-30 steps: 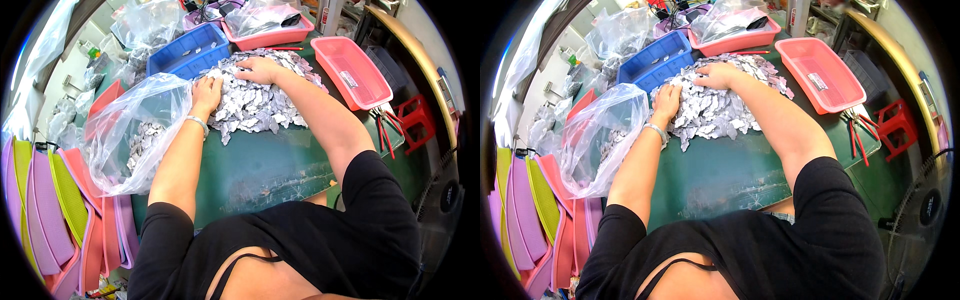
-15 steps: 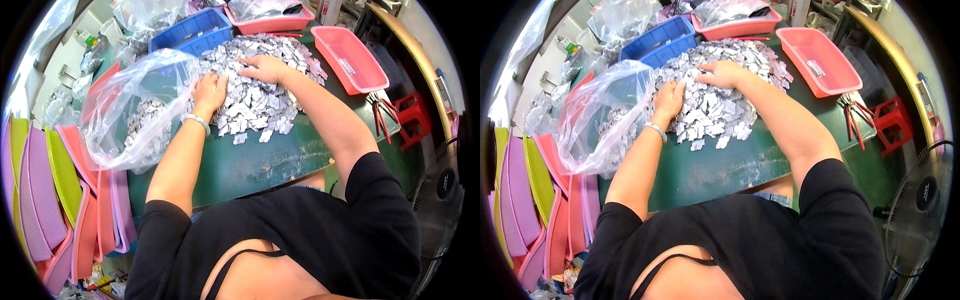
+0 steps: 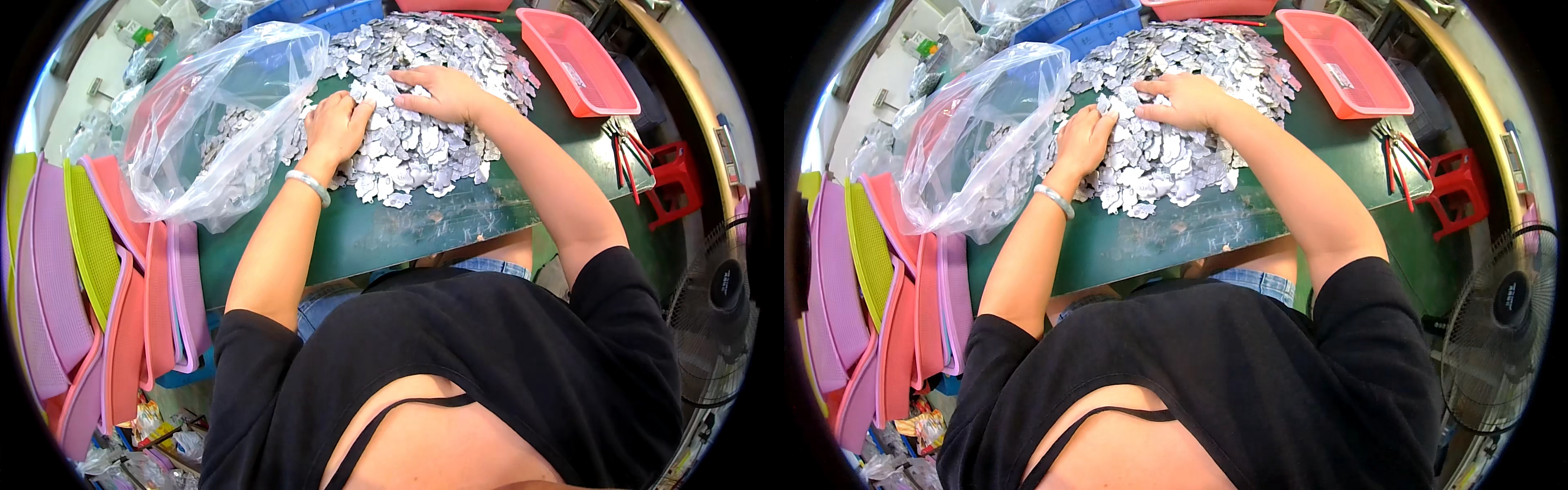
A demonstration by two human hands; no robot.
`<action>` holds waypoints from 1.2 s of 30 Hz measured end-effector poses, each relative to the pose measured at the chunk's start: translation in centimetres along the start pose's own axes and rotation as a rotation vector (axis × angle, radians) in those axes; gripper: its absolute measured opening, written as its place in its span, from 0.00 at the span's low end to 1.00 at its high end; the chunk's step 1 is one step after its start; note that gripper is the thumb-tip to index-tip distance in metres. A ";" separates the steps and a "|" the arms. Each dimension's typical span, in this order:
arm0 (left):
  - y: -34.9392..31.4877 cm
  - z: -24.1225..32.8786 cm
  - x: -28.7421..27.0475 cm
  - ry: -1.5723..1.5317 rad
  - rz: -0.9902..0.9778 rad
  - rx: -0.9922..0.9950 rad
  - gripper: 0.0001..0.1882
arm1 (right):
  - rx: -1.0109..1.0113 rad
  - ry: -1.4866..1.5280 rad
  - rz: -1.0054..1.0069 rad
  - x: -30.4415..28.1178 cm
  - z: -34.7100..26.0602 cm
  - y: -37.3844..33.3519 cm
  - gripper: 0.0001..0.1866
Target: The person sorts small, crumpled silver foil pieces on a green table. They pick up individual pieces from a large pile, inspect them, and place them into a clear plastic bag. The person continues this repetitive sorting process throughout the clip.
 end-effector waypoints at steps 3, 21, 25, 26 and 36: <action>-1.2 -0.2 0.1 -0.004 -0.058 0.008 0.25 | -0.061 -0.050 0.004 0.2 -1.6 -1.0 0.33; -7.7 0.2 -5.4 -0.289 0.213 0.065 0.18 | -0.173 0.021 0.295 -2.4 -8.2 -2.6 0.23; -9.2 -0.3 -6.7 -0.431 0.265 0.031 0.13 | -0.190 -0.011 0.280 -1.7 -8.8 -1.8 0.22; -9.5 -0.9 -6.5 -0.478 0.238 -0.028 0.12 | -0.194 -0.011 0.261 -1.8 -8.9 -1.8 0.22; -12.6 -1.6 -1.8 -1.021 -0.075 -0.378 0.09 | -0.238 -0.037 0.235 -1.8 -8.9 -3.6 0.25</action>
Point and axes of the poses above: each hand's wrist, its own y-axis towards the middle knuckle, its own x-axis out of the palm, z = x × y, the point moved 10 cm from there along y, towards the middle knuckle, and after that the axes turned 1 degree about -x, right-handed, at the moved point
